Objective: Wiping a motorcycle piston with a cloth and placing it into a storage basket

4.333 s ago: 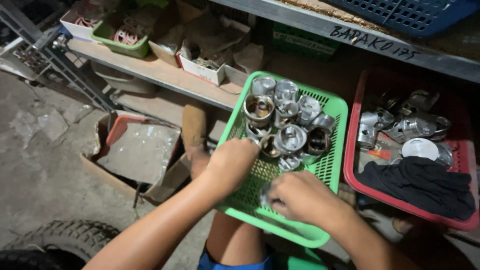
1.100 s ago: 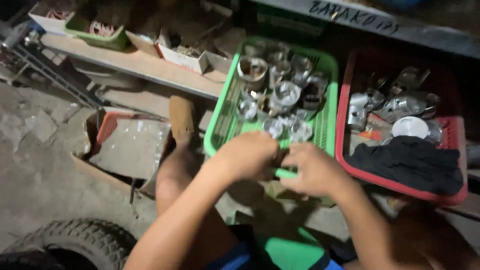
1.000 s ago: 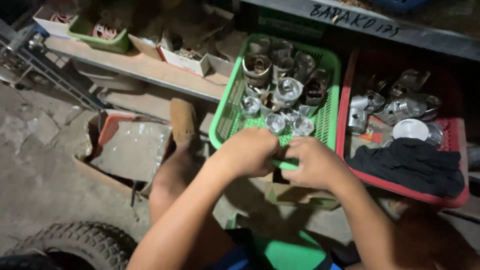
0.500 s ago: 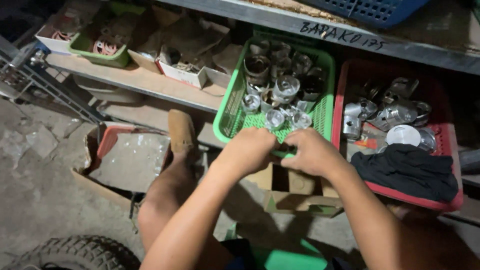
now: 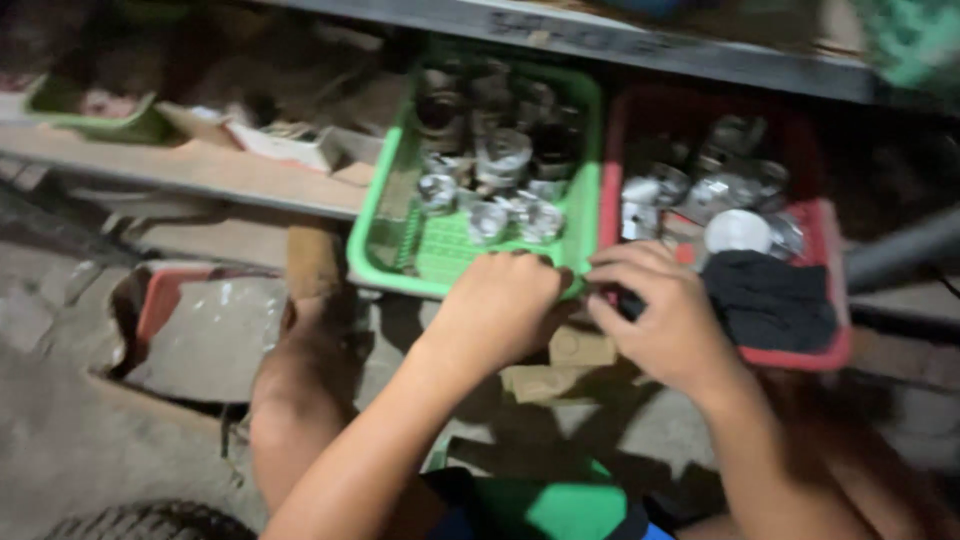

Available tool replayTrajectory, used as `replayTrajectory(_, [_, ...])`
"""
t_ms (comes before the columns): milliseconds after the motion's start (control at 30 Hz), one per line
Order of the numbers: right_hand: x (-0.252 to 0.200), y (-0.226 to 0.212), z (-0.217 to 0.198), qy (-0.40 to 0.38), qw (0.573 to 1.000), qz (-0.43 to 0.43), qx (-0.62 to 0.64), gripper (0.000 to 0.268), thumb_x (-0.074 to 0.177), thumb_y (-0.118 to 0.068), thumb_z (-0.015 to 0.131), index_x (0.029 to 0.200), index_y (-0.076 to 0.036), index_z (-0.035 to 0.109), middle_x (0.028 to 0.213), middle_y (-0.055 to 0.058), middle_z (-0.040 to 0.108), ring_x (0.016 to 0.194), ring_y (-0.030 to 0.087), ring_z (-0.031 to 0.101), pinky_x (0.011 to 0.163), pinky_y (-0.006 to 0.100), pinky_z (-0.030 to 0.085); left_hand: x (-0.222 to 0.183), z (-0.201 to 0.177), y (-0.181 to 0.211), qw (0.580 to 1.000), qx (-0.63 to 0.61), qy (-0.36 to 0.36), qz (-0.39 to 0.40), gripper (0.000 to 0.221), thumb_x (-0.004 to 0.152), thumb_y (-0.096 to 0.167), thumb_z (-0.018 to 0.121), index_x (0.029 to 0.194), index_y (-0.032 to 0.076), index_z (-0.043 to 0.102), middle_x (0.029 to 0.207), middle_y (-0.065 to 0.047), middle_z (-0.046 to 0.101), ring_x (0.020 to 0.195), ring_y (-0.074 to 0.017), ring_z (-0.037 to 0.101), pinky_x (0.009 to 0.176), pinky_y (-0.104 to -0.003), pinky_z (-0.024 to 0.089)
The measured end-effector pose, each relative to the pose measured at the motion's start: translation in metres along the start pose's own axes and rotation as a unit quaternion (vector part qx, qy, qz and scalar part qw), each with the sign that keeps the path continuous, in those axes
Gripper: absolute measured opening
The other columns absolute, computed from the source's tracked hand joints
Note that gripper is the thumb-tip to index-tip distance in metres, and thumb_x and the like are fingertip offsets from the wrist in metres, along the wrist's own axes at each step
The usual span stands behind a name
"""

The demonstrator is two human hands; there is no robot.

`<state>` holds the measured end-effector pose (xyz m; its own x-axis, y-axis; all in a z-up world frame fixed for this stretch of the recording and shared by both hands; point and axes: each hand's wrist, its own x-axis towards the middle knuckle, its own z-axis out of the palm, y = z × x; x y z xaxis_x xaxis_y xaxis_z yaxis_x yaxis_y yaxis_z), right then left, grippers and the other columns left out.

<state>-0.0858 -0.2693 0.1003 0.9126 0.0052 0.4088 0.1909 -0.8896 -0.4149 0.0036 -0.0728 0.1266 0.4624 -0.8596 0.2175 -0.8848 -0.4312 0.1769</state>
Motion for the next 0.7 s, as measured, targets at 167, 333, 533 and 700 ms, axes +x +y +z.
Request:
replayTrajectory(167, [-0.032,0.036,-0.046,0.049,0.992,0.073,-0.086,0.02,0.082,-0.015,0.082,0.102,-0.013,0.078,0.112,0.006,0.076,0.108,0.033,0.069,0.092,0.046,0.055,0.049,0.025,0.033,0.996,-0.013,0.021,0.08,0.025,0.077,0.024,0.071,0.092,0.006,0.078,0.082,-0.017,0.076,0.082,-0.0418,0.075,0.072,-0.055,0.06])
replayTrajectory(333, [-0.06,0.061,-0.059,0.085,0.958,0.152,-0.227,0.047,0.078,-0.031,0.086,0.121,-0.016,0.074,0.135,0.015,0.062,0.125,0.042,0.056,0.101,0.058,0.044,0.081,0.053,0.06,0.994,-0.061,0.023,0.083,0.04,0.087,0.032,0.067,0.114,0.004,0.075,0.105,-0.019,0.075,0.106,-0.0389,0.07,0.09,-0.055,0.055])
replayTrajectory(533, [-0.078,0.118,-0.055,-0.028,0.929,0.27,-0.25,0.056,0.08,-0.039,0.081,0.13,-0.016,0.067,0.111,0.013,0.071,0.11,0.041,0.066,0.09,0.056,0.052,0.108,0.082,0.073,0.995,-0.065,0.038,0.071,0.043,0.085,0.032,0.072,0.118,0.004,0.072,0.108,-0.018,0.072,0.11,-0.0383,0.066,0.088,-0.052,0.055])
replayTrajectory(700, [-0.07,0.118,-0.059,-0.003,0.912,0.39,-0.127,0.046,0.1,-0.047,0.063,0.133,-0.015,0.063,0.111,0.024,0.071,0.114,0.05,0.064,0.094,0.063,0.048,0.126,0.1,0.083,0.993,-0.093,0.024,0.063,0.051,0.085,0.03,0.065,0.127,0.001,0.065,0.108,-0.019,0.072,0.109,-0.0387,0.067,0.083,-0.051,0.056])
